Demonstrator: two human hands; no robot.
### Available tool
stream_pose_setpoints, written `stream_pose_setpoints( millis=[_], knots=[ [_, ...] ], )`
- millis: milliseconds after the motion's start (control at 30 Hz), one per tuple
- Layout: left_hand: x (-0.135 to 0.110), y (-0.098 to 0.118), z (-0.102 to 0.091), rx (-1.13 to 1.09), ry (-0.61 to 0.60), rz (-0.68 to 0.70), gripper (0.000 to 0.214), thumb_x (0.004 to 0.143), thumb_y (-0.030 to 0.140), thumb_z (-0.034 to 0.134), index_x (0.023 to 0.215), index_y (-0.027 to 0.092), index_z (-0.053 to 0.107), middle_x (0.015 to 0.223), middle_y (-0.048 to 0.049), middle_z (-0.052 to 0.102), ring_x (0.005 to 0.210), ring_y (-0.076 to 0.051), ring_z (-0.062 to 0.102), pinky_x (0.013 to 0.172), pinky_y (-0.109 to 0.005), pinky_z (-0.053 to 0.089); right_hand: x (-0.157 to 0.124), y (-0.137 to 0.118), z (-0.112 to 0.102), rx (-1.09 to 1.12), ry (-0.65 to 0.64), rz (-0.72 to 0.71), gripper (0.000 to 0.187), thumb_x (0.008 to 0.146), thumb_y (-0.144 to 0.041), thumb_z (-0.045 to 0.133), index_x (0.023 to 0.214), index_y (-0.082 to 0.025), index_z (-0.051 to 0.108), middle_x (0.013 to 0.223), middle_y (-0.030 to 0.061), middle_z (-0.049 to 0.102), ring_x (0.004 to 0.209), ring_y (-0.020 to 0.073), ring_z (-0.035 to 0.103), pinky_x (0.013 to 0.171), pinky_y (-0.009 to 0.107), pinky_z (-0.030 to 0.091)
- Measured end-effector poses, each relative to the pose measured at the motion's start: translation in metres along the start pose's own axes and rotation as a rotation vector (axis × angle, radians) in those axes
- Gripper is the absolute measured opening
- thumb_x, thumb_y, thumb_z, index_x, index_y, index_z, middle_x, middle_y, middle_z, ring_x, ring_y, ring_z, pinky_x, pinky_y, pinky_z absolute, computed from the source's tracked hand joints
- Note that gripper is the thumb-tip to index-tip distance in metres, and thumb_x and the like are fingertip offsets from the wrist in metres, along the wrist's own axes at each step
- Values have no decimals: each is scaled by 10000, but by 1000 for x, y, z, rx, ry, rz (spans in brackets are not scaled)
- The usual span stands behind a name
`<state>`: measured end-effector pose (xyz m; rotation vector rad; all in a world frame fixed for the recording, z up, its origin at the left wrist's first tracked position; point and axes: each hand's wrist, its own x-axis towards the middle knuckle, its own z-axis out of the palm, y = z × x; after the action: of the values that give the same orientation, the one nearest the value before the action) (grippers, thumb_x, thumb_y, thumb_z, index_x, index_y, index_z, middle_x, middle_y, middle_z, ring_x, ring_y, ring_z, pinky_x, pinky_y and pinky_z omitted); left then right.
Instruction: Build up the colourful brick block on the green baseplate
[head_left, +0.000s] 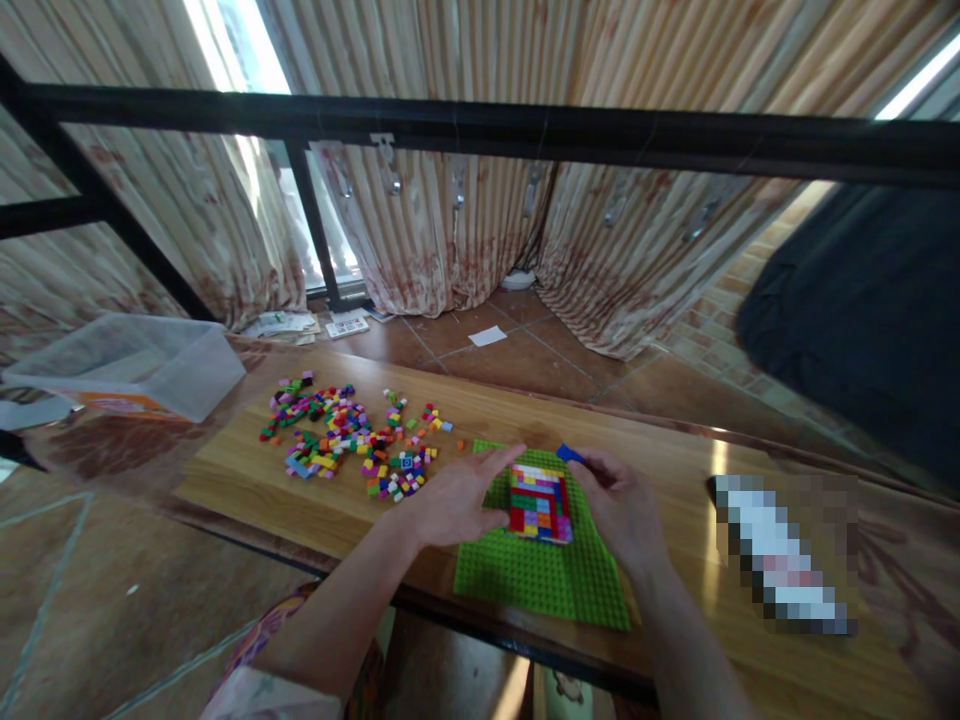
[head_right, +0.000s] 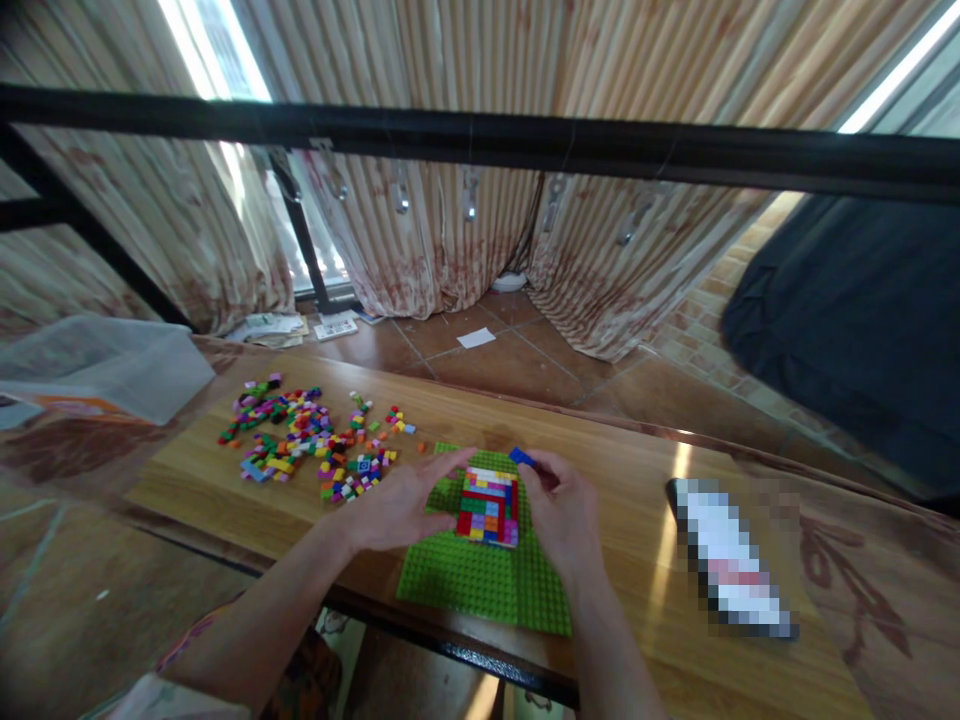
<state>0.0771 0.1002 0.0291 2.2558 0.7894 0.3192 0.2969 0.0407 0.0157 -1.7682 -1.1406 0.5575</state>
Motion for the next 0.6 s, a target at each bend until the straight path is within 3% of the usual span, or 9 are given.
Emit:
stream_pose_setpoints(
  millis=[200,433,600],
  knots=[
    [-2,4,0,-18,-27,21,974,701,281,781,1519,245,254,1552,-100,367,1401,-276,394,1160,-428,342,0,12,-5,-19,-42,17,354,759,-408,601,1013,-200,734,1024,79,754,938,239,692,898,410,510],
    [1,4,3,-30,-8,7,983,700,260,784,1521,262,243,1555,-90,364,1407,-270,386,1168,-423,327,-1,14,-2,-146,-91,-39,355,790,-390,532,1006,-193,734,987,78,755,895,239,692,858,402,516],
    [2,4,3,-43,-14,13,997,707,271,775,1532,248,216,1553,-95,365,1408,-267,384,1168,-418,327,-2,12,-1,-189,-52,-56,366,817,-396,521,1030,-175,720,1004,95,755,900,245,697,856,404,519]
  ],
)
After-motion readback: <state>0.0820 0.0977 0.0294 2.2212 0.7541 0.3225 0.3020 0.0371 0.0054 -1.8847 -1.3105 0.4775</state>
